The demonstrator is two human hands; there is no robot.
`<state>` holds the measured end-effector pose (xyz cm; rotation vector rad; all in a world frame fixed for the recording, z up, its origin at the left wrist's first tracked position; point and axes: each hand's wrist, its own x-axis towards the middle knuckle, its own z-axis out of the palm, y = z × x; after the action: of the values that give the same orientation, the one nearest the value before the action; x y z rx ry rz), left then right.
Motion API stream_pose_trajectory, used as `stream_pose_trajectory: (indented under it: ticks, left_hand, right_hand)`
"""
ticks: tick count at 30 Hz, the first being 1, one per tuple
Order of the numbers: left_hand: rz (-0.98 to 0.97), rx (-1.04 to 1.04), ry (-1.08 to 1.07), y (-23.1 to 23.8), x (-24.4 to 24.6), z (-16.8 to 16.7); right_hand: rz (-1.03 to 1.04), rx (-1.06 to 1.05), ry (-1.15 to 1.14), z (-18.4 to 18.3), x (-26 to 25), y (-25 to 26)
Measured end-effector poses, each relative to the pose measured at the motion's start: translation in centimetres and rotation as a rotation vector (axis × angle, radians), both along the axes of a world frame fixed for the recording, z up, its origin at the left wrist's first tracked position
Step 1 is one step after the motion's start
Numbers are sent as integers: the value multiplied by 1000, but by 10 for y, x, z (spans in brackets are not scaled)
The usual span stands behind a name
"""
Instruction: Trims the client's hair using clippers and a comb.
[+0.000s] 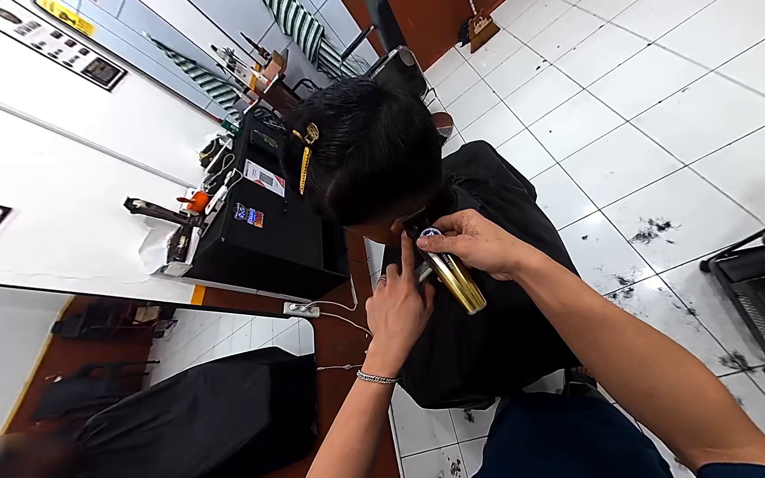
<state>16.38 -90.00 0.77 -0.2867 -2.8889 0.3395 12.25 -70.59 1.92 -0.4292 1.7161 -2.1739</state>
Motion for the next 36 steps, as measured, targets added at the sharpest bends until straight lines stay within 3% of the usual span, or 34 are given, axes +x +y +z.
stream_pose_trajectory:
  ticks: [36]
  left_hand:
    - [-95,38,12,-9,-4,-4]
  right_hand:
    - [-90,147,119,10,6,-20]
